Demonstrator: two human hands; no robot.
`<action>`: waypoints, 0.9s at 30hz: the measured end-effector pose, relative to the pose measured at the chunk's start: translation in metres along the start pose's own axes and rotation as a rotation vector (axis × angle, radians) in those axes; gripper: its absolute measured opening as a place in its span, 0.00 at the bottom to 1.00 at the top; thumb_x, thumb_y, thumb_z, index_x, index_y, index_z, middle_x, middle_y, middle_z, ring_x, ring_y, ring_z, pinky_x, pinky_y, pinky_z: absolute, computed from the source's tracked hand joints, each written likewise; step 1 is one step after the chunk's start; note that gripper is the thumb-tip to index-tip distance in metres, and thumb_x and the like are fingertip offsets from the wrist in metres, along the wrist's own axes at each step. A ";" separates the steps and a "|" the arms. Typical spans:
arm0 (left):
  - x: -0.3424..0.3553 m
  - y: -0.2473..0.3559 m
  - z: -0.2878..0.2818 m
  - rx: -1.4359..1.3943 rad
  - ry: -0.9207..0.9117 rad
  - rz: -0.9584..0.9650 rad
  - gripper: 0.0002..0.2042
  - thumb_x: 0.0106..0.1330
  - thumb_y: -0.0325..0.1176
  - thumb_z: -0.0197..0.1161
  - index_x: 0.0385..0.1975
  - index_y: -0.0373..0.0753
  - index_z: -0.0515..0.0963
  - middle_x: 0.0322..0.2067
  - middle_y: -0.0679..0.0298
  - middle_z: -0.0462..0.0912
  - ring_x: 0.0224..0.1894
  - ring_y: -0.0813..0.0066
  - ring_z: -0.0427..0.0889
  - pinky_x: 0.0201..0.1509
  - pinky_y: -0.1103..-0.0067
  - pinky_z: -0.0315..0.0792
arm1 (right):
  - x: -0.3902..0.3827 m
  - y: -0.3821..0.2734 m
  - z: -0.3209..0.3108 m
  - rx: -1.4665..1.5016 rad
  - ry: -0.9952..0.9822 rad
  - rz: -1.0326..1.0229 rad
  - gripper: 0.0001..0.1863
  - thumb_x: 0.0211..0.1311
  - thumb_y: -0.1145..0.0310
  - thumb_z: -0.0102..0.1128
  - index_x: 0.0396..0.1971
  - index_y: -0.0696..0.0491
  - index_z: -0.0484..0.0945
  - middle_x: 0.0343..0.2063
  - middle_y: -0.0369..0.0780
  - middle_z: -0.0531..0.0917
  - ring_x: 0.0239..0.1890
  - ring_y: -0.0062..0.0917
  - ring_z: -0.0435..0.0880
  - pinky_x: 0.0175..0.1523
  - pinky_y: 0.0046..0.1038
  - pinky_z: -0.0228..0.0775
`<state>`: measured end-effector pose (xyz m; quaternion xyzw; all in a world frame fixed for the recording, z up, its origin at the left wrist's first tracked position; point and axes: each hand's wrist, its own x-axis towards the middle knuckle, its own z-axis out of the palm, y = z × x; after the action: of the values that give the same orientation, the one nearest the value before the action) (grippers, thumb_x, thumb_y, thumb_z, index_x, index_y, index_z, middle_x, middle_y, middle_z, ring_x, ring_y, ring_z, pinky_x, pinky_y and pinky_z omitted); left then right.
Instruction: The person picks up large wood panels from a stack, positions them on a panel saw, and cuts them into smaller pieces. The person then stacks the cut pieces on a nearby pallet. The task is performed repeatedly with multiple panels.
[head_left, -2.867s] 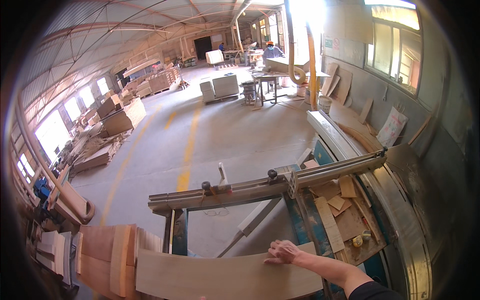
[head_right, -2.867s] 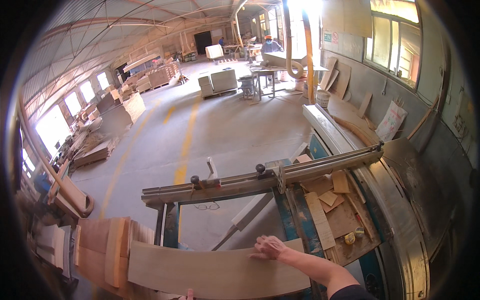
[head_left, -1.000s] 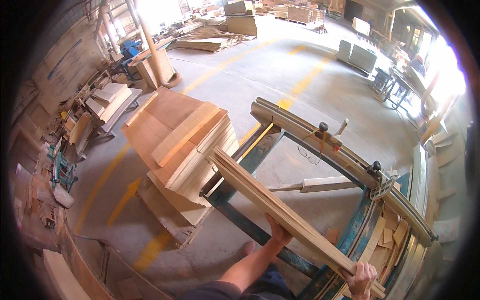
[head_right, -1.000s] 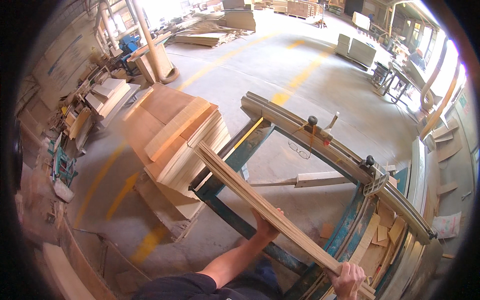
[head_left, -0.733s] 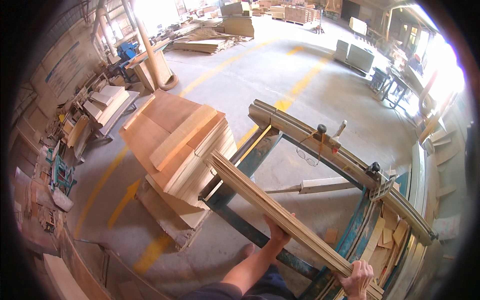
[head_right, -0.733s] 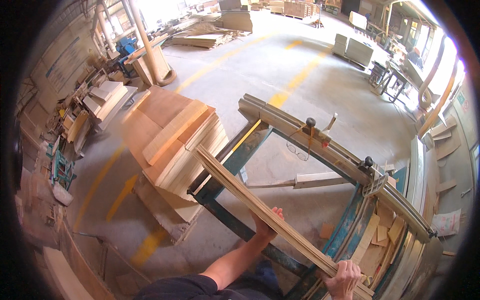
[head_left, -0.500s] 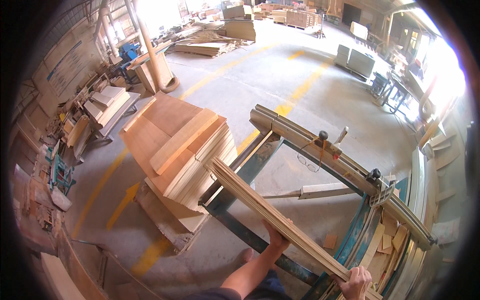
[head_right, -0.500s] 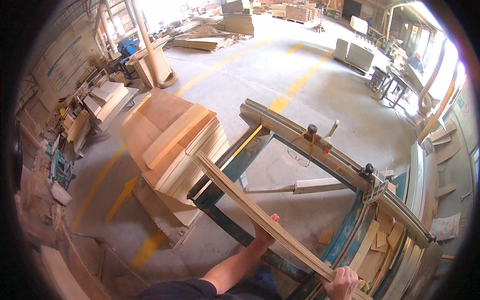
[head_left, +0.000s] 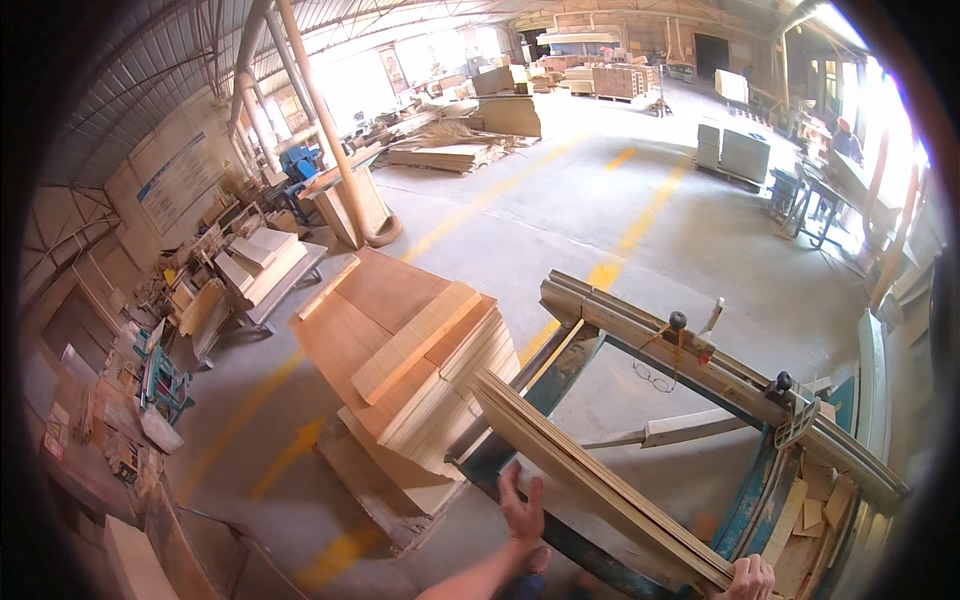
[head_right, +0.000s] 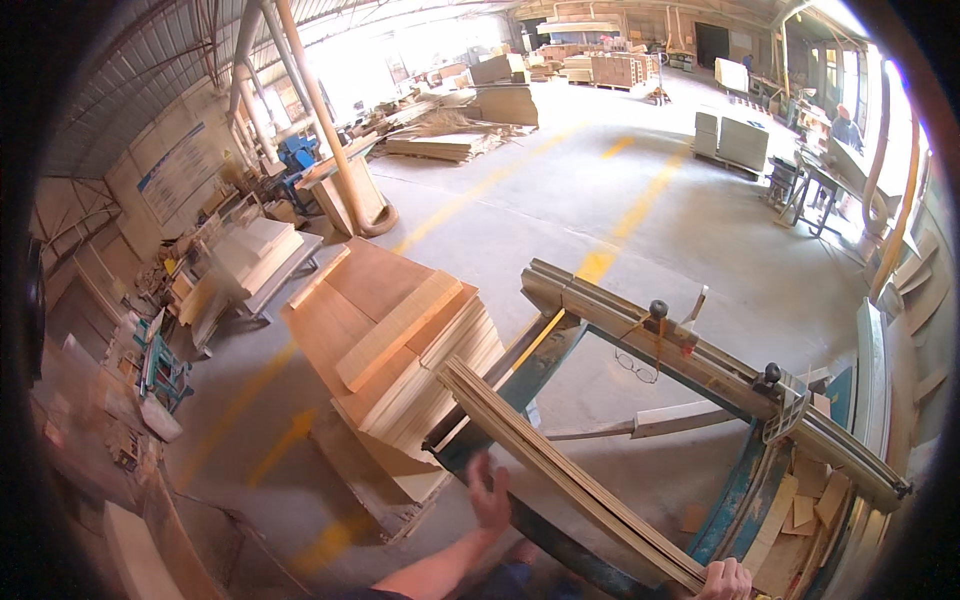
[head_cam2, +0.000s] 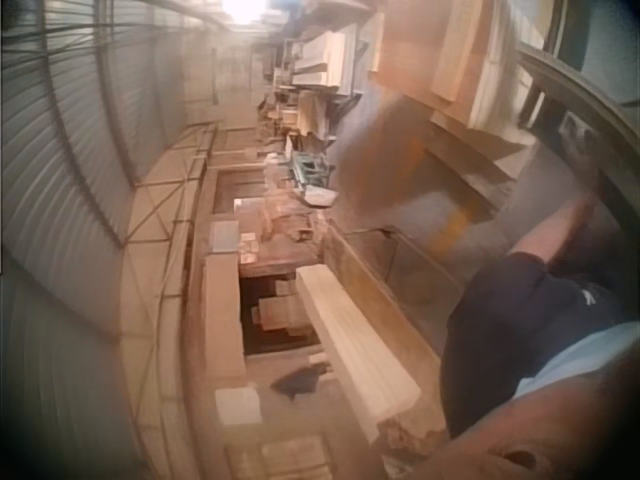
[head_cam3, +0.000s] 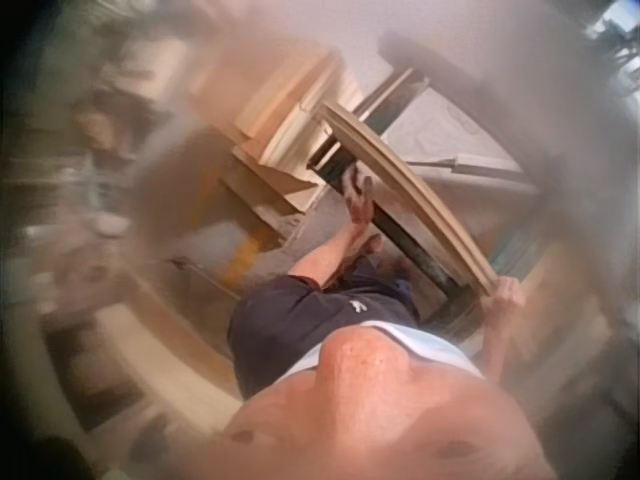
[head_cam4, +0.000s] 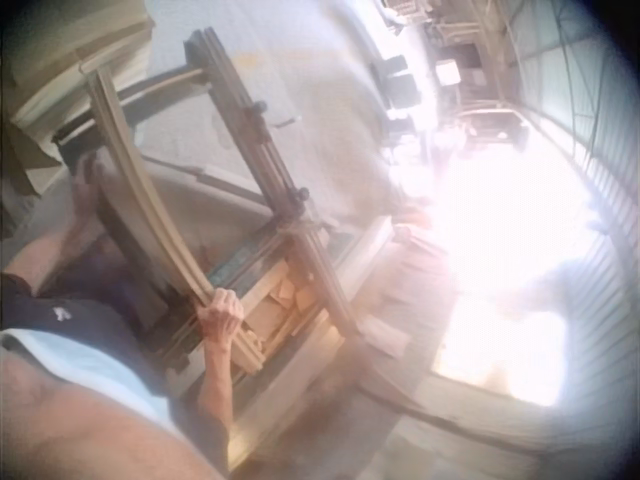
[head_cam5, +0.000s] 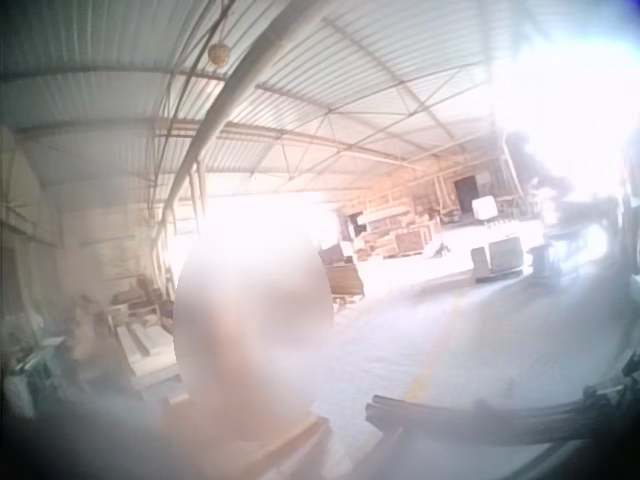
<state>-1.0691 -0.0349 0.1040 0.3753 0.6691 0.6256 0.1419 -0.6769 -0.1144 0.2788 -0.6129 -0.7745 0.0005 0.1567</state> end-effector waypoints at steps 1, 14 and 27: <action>0.029 0.022 -0.017 0.134 0.025 0.381 0.37 0.75 0.56 0.65 0.70 0.29 0.68 0.66 0.44 0.76 0.69 0.47 0.73 0.73 0.57 0.66 | 0.000 -0.001 -0.002 0.018 -0.013 -0.009 0.08 0.49 0.71 0.64 0.32 0.52 0.80 0.31 0.45 0.81 0.35 0.46 0.82 0.41 0.46 0.76; 0.159 0.071 -0.045 0.663 -0.794 1.000 0.43 0.65 0.61 0.68 0.70 0.29 0.72 0.71 0.47 0.73 0.76 0.50 0.68 0.82 0.60 0.60 | -0.014 -0.005 0.013 -0.081 0.023 0.087 0.33 0.41 0.42 0.86 0.28 0.52 0.73 0.26 0.42 0.74 0.31 0.42 0.77 0.41 0.44 0.68; 0.196 0.032 -0.043 0.600 -0.807 1.086 0.31 0.57 0.62 0.74 0.43 0.36 0.83 0.43 0.53 0.86 0.51 0.45 0.81 0.62 0.53 0.70 | 0.006 0.041 0.049 -0.158 0.108 -0.222 0.12 0.52 0.60 0.68 0.25 0.47 0.73 0.26 0.37 0.75 0.29 0.32 0.80 0.36 0.36 0.73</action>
<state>-1.2203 0.0649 0.1969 0.8768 0.4274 0.2115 -0.0614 -0.6513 -0.0896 0.2262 -0.5331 -0.8256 -0.1108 0.1482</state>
